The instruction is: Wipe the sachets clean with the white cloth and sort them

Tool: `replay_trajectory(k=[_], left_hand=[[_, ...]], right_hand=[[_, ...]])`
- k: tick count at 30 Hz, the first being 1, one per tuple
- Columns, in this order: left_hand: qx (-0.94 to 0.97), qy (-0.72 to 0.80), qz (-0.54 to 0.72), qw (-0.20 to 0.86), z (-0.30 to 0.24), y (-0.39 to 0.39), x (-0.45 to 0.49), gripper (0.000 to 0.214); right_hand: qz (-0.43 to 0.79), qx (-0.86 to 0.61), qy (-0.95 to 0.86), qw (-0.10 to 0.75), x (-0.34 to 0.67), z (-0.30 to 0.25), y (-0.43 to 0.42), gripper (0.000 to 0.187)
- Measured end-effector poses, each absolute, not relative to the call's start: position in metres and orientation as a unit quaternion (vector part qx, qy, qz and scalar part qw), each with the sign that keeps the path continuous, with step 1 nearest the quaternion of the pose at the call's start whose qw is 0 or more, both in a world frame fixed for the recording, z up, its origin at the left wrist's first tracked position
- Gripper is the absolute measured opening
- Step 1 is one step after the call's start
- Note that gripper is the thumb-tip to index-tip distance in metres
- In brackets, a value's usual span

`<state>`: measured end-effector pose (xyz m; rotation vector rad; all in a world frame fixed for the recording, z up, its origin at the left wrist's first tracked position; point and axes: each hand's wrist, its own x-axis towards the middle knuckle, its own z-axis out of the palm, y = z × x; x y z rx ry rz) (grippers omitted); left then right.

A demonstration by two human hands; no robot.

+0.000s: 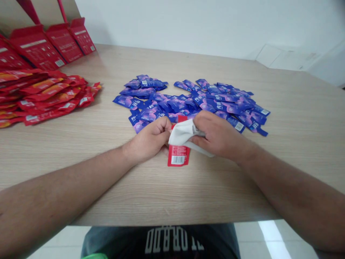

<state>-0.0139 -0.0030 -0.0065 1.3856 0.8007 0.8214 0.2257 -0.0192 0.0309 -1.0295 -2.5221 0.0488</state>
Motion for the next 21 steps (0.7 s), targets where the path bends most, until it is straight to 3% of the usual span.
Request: replay_trajectory(k=[2, 8, 15, 21], left_hand=[[0.632, 0.327, 0.347, 0.610, -0.006, -0.003, -0.015, 0.021], [0.639, 0.296, 0.297, 0.645, -0.006, -0.007, -0.016, 0.019], [0.559, 0.320, 0.357, 0.676, -0.004, -0.009, -0.012, 0.027], [0.503, 0.348, 0.371, 0.699, -0.001, -0.006, -0.011, 0.024]], right_hand=[[0.030, -0.357, -0.913, 0.193, 0.224, 0.032, -0.021, 0.017], [-0.010, -0.423, -0.864, 0.273, 0.226, 0.032, -0.016, 0.028], [0.054, -0.400, -0.898, 0.177, 0.210, 0.037, -0.037, 0.016], [0.095, -0.314, -0.944, 0.039, 0.196, 0.040, -0.053, 0.008]])
